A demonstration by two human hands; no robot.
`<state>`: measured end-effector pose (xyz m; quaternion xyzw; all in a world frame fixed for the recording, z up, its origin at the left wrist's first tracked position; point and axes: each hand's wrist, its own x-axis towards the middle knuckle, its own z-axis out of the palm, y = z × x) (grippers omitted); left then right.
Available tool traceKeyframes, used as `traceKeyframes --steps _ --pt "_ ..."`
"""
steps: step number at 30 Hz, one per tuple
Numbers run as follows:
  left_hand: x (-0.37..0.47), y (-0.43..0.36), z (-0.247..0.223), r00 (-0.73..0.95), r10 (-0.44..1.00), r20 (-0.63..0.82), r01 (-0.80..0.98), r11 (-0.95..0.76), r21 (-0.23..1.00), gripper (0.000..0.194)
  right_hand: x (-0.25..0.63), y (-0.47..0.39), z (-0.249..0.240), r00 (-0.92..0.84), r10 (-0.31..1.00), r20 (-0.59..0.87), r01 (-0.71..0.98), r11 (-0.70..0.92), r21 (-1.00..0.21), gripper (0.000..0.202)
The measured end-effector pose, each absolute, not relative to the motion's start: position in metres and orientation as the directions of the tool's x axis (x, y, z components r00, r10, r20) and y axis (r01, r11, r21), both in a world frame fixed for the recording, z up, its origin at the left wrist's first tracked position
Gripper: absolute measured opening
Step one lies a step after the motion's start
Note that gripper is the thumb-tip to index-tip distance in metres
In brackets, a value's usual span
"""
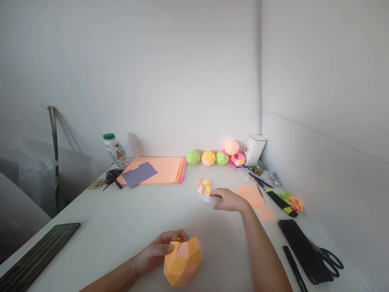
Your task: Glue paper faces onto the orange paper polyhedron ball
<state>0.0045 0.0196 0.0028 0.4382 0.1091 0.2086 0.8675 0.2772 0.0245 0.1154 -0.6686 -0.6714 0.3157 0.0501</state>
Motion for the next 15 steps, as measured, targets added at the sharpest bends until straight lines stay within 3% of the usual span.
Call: traceKeyframes --steps 5,15 --pt "0.002 0.021 0.004 0.899 0.439 -0.012 -0.237 0.509 0.828 0.029 0.251 0.008 0.139 -0.435 0.873 -0.222 0.684 0.159 -0.712 0.035" --pt "0.003 0.021 0.008 0.901 0.433 0.017 -0.262 0.514 0.817 0.036 0.241 -0.008 0.149 -0.386 0.918 -0.093 0.597 0.172 -0.783 0.038"
